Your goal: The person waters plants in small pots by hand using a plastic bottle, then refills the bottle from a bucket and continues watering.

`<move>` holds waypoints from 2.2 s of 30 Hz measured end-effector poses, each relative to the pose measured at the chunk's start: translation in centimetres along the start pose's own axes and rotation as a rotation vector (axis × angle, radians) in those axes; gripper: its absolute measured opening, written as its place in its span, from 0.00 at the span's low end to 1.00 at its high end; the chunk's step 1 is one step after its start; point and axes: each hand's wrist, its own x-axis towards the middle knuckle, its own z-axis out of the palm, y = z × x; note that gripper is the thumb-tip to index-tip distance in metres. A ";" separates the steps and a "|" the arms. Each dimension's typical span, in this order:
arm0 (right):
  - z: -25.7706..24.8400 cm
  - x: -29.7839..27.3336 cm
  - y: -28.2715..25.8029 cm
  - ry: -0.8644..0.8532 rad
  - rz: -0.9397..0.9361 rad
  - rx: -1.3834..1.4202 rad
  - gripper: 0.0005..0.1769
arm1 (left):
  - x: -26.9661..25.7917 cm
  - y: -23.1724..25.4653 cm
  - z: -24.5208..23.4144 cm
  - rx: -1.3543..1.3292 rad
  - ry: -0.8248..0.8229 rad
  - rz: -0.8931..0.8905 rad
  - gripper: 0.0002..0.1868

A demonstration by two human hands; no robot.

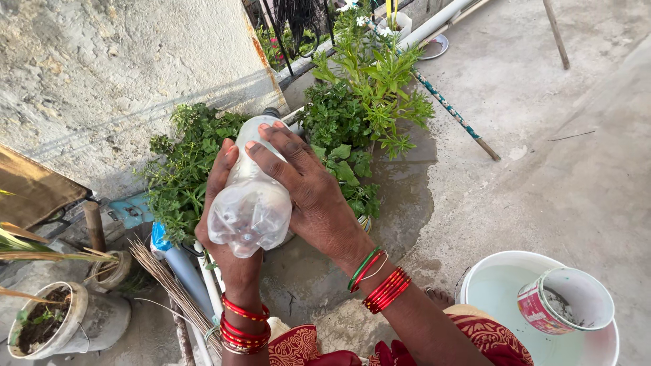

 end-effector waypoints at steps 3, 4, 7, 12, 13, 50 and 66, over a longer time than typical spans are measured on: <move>0.0 0.1 0.3 -0.015 0.005 -0.016 0.39 | 0.2 -0.4 0.1 0.017 -0.007 -0.018 0.32; -0.1 0.1 0.3 -0.015 0.003 -0.020 0.39 | 0.2 -0.4 0.1 0.027 -0.019 -0.005 0.33; -0.2 -0.2 0.3 -0.023 0.007 -0.034 0.39 | 0.0 -0.5 0.0 0.063 -0.044 0.019 0.35; -0.4 -0.3 0.3 -0.043 -0.004 -0.028 0.39 | 0.2 -1.1 -0.1 0.057 -0.038 0.035 0.33; -0.4 -0.5 0.4 -0.038 -0.001 -0.033 0.39 | 0.0 -1.3 -0.1 0.065 -0.023 0.047 0.33; -0.6 -0.5 -0.2 -0.041 -0.092 -0.193 0.43 | 0.3 -0.9 -0.7 -0.019 -0.041 0.087 0.32; -1.3 -0.4 -0.4 -0.040 -0.031 -0.237 0.39 | 0.3 -1.1 0.0 0.031 -0.063 0.068 0.34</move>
